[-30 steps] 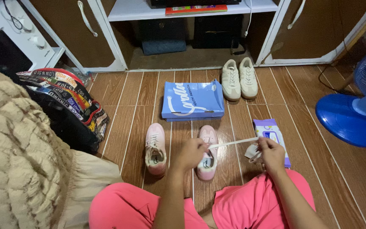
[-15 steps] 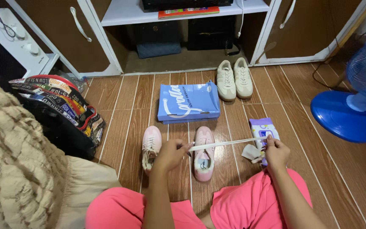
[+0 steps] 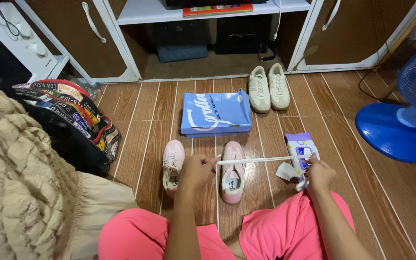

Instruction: The person sits on the floor and cleans a pink sneaker using a wipe. They wipe the upper, sides, and sole, then remove the laces and clean them with the wipe before placing the laces back into the shoe.

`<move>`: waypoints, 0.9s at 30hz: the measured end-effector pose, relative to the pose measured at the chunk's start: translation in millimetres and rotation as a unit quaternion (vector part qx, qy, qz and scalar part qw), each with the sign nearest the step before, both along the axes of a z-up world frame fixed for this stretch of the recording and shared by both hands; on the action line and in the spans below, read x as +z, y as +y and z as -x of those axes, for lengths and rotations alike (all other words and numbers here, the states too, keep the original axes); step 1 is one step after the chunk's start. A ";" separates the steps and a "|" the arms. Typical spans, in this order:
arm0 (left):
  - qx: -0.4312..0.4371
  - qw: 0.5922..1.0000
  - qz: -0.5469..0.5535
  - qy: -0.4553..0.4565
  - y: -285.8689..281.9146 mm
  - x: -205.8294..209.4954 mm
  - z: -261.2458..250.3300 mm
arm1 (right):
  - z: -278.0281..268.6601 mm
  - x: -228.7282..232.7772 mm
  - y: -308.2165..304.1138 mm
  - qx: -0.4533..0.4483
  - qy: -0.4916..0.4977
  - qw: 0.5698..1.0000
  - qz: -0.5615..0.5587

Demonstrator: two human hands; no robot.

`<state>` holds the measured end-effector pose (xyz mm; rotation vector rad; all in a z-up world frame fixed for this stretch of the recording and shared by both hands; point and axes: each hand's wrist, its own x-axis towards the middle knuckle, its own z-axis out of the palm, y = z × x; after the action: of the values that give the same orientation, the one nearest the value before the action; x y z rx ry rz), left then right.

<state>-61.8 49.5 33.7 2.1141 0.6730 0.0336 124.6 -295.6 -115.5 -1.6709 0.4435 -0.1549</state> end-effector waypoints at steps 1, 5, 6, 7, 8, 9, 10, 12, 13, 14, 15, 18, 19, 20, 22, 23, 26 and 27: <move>0.006 1.000 0.010 -0.008 -2.0 -1.2 -0.8 | 1.3 2.0 1.1 0.002 0.004 1.000 -0.013; 0.009 0.999 0.027 -0.040 -8.3 -13.7 -4.0 | 5.2 8.1 4.9 0.025 0.016 0.999 -0.015; 0.003 0.997 0.028 -0.066 -9.8 -17.8 -5.9 | 4.2 8.7 7.1 0.046 0.012 0.999 -0.021; -0.003 0.996 0.029 -0.090 -11.7 -22.7 -6.7 | 4.7 7.8 9.0 0.066 0.010 0.997 -0.027; -0.005 0.993 0.018 -0.117 -13.5 -27.2 -8.1 | 5.7 6.5 10.1 0.087 0.007 0.996 -0.032; -0.006 0.990 0.007 -0.144 -15.1 -30.8 -10.4 | 6.5 5.0 11.0 0.112 0.010 0.994 -0.015; -0.008 0.985 -0.004 -0.171 -16.9 -33.8 -12.0 | 7.4 3.3 12.5 0.137 0.013 0.990 0.002; -0.005 0.991 0.011 -0.133 -21.0 -37.7 -13.1 | 9.0 0.5 14.7 0.178 0.018 0.984 0.019; -0.003 0.993 0.019 -0.114 -22.9 -38.3 -13.2 | 9.4 -0.1 15.4 0.195 0.019 0.981 0.018; -0.007 0.993 0.014 -0.118 -24.2 -38.4 -12.8 | 10.1 -0.3 15.8 0.211 0.021 0.977 0.017; -0.010 0.992 0.010 -0.122 -24.9 -38.0 -12.5 | 10.9 -0.1 16.5 0.215 0.022 0.976 0.030; 0.008 0.988 0.096 -0.123 -33.0 -36.3 -15.1 | 14.4 2.7 17.8 0.239 0.009 0.969 0.063; 0.019 0.982 0.140 -0.122 -36.2 -35.9 -16.1 | 16.6 4.1 18.5 0.255 -0.008 0.964 0.071; 0.007 0.982 0.137 -0.130 -38.5 -35.8 -16.0 | 18.3 6.2 19.8 0.271 -0.026 0.959 0.079; -0.017 0.980 0.132 -0.146 -41.9 -35.8 -15.6 | 23.1 10.6 22.6 0.295 0.030 0.946 0.130; -0.026 0.981 0.129 -0.145 -43.5 -36.1 -14.7 | 26.0 13.0 24.0 0.307 0.057 0.937 0.156; -0.044 0.979 0.136 -0.142 -49.3 -37.5 -12.2 | 32.8 19.4 29.1 0.398 0.095 0.902 0.133; -0.047 0.977 0.151 -0.142 -52.5 -37.9 -13.0 | 34.6 20.8 30.1 0.418 0.123 0.883 0.173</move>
<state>-48.8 -3.0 -4.2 1.8006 0.3814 0.1676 90.0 -265.4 -94.6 -2.1036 -0.1651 0.6605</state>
